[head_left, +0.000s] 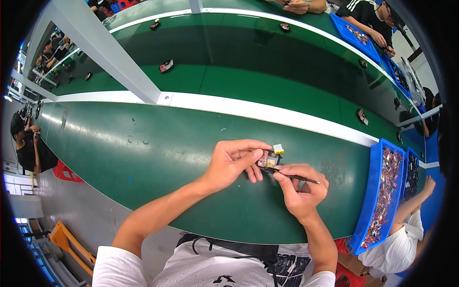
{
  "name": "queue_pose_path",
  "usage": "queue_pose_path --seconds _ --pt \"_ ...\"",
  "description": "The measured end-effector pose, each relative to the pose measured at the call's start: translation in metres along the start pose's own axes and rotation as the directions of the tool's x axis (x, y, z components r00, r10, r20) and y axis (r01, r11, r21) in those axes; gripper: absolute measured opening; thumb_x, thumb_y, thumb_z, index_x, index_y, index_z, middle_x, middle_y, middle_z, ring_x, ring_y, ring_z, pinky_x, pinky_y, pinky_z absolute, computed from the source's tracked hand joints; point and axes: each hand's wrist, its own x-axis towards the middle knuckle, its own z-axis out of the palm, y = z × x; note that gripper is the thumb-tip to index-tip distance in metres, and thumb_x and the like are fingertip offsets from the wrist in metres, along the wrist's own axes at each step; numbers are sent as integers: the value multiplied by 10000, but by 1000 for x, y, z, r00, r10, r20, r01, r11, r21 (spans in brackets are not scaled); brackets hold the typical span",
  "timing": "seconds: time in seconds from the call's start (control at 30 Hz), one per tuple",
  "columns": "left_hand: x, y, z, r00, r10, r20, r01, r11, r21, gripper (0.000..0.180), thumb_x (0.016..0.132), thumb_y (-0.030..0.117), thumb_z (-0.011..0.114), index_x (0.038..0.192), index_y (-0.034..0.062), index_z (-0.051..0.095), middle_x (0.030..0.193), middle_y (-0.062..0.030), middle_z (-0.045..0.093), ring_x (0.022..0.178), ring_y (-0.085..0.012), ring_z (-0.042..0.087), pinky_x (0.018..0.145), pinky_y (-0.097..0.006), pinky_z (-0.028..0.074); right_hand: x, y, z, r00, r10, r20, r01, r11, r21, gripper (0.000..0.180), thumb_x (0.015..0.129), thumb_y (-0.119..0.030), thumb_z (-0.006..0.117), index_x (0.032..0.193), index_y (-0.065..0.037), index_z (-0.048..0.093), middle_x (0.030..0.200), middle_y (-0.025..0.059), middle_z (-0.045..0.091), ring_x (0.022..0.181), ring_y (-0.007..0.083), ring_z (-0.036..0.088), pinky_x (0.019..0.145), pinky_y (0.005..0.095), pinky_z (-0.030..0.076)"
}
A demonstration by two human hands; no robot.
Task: Assembling small electronic circuit boards and components on a factory production line.
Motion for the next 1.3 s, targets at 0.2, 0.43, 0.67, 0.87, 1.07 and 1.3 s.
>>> queue_pose_path --seconds 0.2,0.43,0.67,0.87,1.07,1.3 --pt "1 1 0 1000 -8 7 8 1000 0 268 1022 98 577 1212 -68 667 920 -159 718 662 -204 722 544 -278 592 1 3 2 998 -46 -31 45 999 -9 169 752 0 835 851 -39 704 840 102 770 391 43 426 399 201 317" --pt "0 1 0 1000 -10 3 10 1000 1 267 1022 98 577 1208 -72 666 915 -165 719 658 -208 722 542 -280 592 2 1 2 999 -50 -20 50 999 -8 148 759 14 822 840 -43 712 836 104 771 395 45 444 405 206 339" --pt "1 3 3 999 -46 -2 46 999 4 268 1013 76 587 1225 -74 652 889 -151 722 659 -189 710 554 -278 591 1 1 6 976 -218 -14 214 970 -117 126 754 16 820 780 -64 726 804 90 767 554 139 683 449 226 431" --pt "0 3 2 999 -48 13 47 997 60 275 976 12 624 1237 -75 636 804 -116 715 649 -151 690 554 -264 569 4 -3 5 982 -186 -19 182 977 -114 154 738 13 831 816 -66 724 790 69 763 574 140 689 461 230 425" --pt "0 4 3 999 -33 9 33 999 35 272 980 24 624 1230 -82 636 807 -116 714 643 -152 688 551 -266 567 3 -2 5 986 -165 -34 160 982 -100 153 739 8 831 819 -73 730 785 58 763 562 123 675 445 227 373" --pt "0 -2 2 999 -21 37 18 996 88 313 957 8 658 1252 -83 610 851 -114 718 655 -120 666 543 -244 549 -1 6 5 968 -250 -11 246 959 -143 168 718 34 807 821 -91 761 803 61 767 535 113 645 440 230 355"
